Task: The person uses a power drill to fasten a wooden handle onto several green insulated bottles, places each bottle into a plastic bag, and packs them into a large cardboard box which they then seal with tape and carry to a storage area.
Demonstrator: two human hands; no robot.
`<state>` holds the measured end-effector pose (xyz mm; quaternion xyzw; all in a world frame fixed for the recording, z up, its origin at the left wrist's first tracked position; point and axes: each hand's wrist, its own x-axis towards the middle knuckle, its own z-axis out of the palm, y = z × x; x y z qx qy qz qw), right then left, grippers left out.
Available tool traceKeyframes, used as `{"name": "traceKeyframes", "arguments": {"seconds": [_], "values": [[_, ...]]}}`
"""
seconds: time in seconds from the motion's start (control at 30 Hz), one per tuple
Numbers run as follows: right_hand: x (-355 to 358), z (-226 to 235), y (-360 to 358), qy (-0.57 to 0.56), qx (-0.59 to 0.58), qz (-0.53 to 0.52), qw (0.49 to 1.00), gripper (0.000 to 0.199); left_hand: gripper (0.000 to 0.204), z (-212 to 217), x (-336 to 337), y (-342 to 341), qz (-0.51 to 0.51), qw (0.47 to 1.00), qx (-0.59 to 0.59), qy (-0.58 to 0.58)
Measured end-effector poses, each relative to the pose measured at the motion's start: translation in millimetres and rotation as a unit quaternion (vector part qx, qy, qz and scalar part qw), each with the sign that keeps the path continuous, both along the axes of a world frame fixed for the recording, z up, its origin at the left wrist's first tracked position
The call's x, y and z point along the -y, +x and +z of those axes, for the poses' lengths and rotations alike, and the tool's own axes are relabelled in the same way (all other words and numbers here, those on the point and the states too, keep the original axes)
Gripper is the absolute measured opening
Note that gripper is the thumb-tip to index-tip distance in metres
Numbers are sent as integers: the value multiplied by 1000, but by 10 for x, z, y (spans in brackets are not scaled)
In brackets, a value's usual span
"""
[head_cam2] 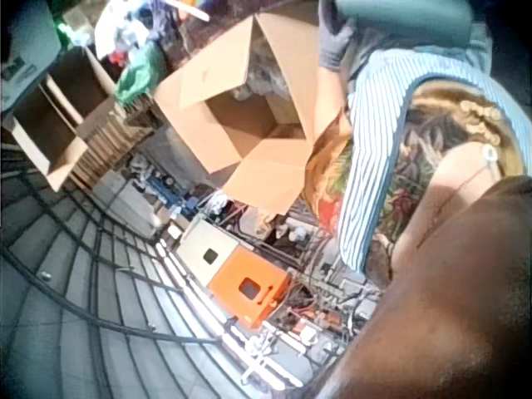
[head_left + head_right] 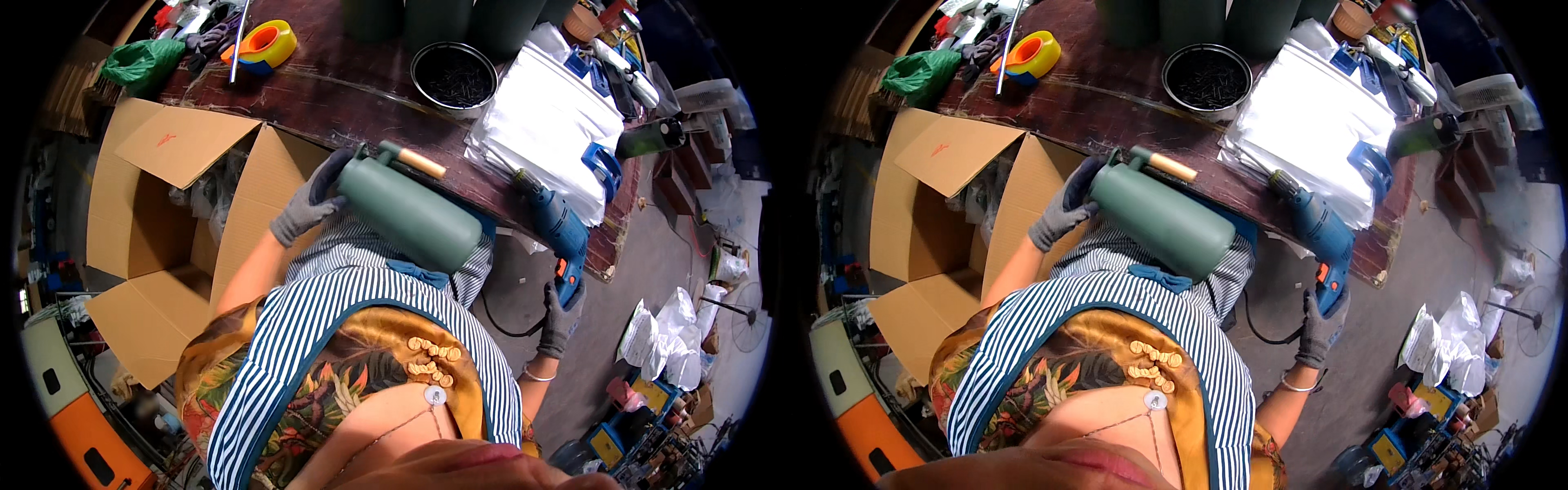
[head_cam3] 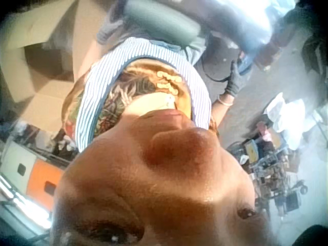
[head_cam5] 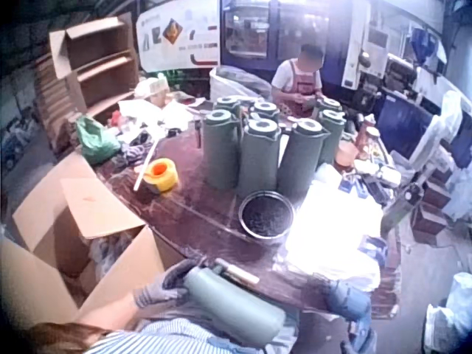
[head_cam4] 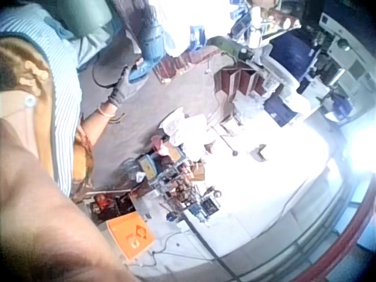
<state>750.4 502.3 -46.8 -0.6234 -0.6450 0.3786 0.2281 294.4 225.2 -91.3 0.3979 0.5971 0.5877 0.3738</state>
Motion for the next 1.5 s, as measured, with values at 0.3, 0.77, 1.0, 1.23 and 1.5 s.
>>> {"name": "traceKeyframes", "arguments": {"seconds": [0.3, 0.77, 1.0, 1.23, 1.5], "values": [[182, -177, -131, -67, -214, -1, 974, 78, 48, 860, -554, -458, 75, 910, -380, -147], [254, -35, -507, -154, -269, -5, 951, 71, 31, 617, -2552, -509, 193, 848, -461, -175], [176, -139, -628, -208, -249, -48, 945, 59, 12, 647, -2013, -480, 146, 979, 129, -58], [514, -168, -898, -222, -261, -55, 938, 51, 19, 265, -1711, -712, -161, 856, -491, 4], [593, -436, -826, -190, -316, -61, 928, 57, 16, 205, -1714, -771, -173, 944, -266, -88]]}}
